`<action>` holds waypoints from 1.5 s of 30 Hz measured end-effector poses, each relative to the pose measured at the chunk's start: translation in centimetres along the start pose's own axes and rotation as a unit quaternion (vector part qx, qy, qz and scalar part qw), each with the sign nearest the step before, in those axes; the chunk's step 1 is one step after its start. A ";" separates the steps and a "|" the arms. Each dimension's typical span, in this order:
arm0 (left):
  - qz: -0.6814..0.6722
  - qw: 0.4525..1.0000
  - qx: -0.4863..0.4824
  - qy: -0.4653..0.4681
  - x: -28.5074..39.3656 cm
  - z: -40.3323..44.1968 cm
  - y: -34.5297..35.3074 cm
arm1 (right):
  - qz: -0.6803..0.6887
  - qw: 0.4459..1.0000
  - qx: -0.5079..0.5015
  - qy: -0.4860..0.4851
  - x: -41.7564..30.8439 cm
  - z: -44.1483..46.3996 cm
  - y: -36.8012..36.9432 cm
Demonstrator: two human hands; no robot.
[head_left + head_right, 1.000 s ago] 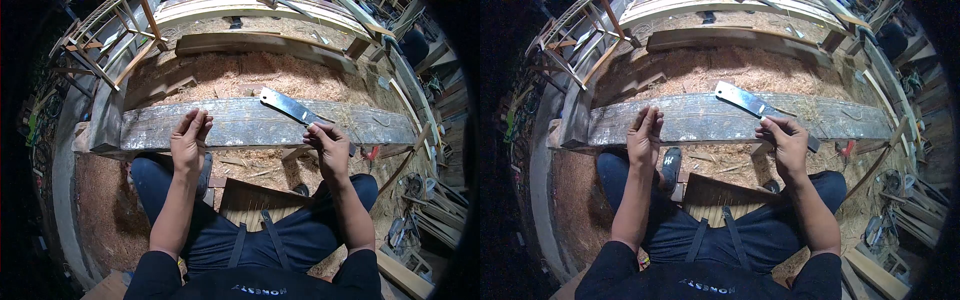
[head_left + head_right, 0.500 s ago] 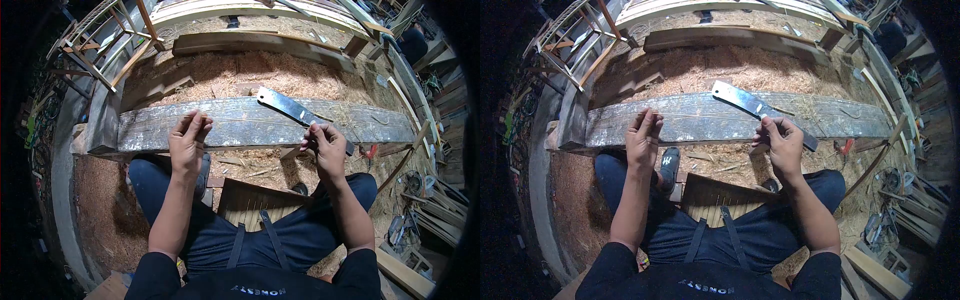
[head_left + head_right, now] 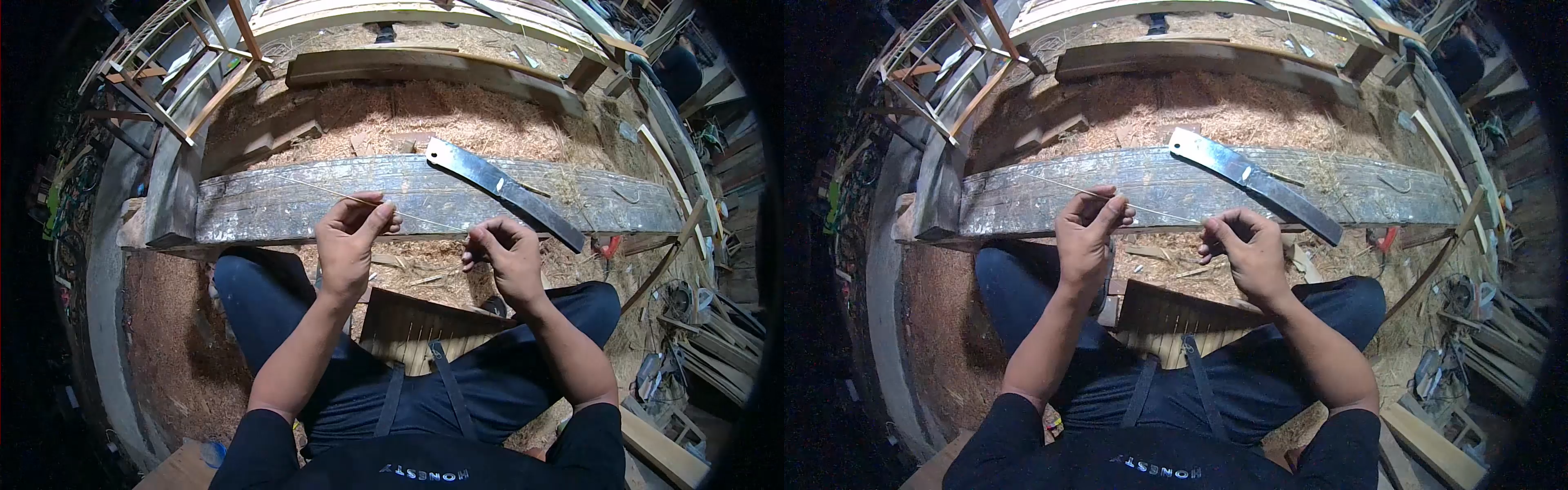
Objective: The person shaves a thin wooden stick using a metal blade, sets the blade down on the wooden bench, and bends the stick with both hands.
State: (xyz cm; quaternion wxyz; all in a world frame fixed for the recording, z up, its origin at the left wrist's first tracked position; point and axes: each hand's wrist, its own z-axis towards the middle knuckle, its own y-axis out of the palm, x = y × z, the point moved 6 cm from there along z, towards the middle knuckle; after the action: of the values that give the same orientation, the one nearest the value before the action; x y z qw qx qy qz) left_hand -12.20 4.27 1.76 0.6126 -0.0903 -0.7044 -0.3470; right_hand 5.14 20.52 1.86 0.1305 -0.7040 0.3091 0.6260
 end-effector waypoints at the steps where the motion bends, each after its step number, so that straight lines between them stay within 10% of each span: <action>1: 0.003 1.000 0.005 0.005 0.2 -0.1 0.1 | 0.000 1.000 0.000 0.000 0.0 0.0 0.0; 45: -0.035 0.999 0.028 -0.006 -0.4 -0.5 0.5 | -0.001 0.998 -0.051 0.020 0.4 0.0 0.7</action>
State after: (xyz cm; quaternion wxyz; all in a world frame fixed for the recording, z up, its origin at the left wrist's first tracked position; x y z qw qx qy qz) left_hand -11.39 4.44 1.54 0.5985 -0.0506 -0.7198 -0.3480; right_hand 4.76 19.85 1.61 0.0891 -0.7226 0.2782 0.6265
